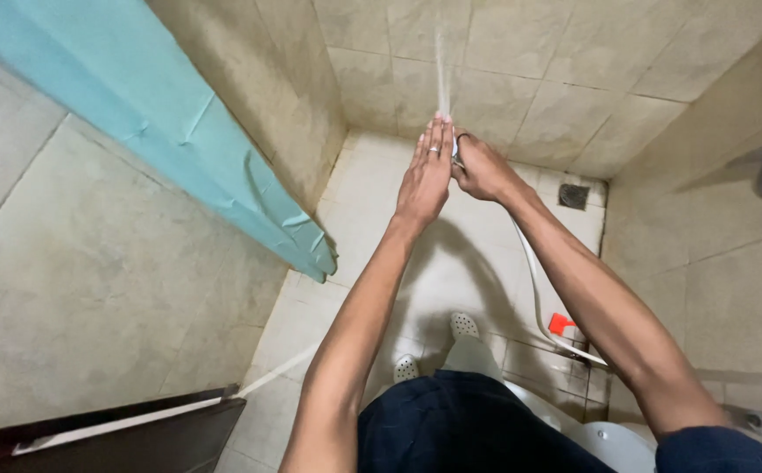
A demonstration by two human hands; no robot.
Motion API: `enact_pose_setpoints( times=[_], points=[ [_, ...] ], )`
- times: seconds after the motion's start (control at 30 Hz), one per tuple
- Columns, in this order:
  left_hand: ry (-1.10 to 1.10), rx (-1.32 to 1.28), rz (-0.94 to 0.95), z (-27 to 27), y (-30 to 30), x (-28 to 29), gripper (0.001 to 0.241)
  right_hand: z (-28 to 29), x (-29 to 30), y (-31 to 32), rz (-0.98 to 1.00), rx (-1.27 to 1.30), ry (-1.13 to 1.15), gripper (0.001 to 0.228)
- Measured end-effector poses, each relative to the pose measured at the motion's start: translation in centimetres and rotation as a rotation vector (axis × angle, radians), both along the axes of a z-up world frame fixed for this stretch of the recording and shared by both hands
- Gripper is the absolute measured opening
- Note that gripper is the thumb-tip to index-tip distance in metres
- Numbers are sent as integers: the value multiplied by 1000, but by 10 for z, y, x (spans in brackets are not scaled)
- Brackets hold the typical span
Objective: The person scrubs the inside of a toilet bowl with a yellow sponge, then uses a handheld bidet sprayer to rinse the toilet and the surrounding tiled walls. Finally, the person wipes the wall tiles with a green cloth.
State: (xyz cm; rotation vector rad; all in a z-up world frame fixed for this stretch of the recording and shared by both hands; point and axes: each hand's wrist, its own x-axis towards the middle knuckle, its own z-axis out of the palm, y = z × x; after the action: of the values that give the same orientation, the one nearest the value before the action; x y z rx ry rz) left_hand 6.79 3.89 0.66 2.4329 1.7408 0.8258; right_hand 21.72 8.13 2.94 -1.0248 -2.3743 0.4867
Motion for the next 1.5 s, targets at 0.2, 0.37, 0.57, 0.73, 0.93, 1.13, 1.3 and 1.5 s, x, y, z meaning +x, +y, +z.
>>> enact_pose_setpoints(
  times=[0.2, 0.37, 0.57, 0.73, 0.93, 1.13, 1.3, 1.5],
  points=[
    [-43, -28, 104, -8, -17, -40, 98, -13, -45, 3, 19, -79, -106, 54],
    [-1, -43, 179, -15, -33, -66, 97, -3, -77, -13, 4, -259, -179, 53],
    [-31, -34, 199, -32, -39, -86, 93, -17, -97, -16, 84, -200, -171, 51],
    [-46, -55, 209, -24, -43, -89, 93, -10, -102, -19, 74, -220, -177, 53],
    [-26, -106, 184, -19, -25, -67, 95, -22, -74, -4, 57, -173, -134, 51],
    [-33, -31, 52, -24, 6, -15, 85, -13, -19, 0, -77, -150, -88, 54],
    [15, 31, -34, -27, 27, 30, 79, -20, 28, 6, -67, 6, -25, 51],
    [0, 21, -120, -22, 27, 66, 81, -17, 63, -1, -182, -13, 5, 59]
  ],
)
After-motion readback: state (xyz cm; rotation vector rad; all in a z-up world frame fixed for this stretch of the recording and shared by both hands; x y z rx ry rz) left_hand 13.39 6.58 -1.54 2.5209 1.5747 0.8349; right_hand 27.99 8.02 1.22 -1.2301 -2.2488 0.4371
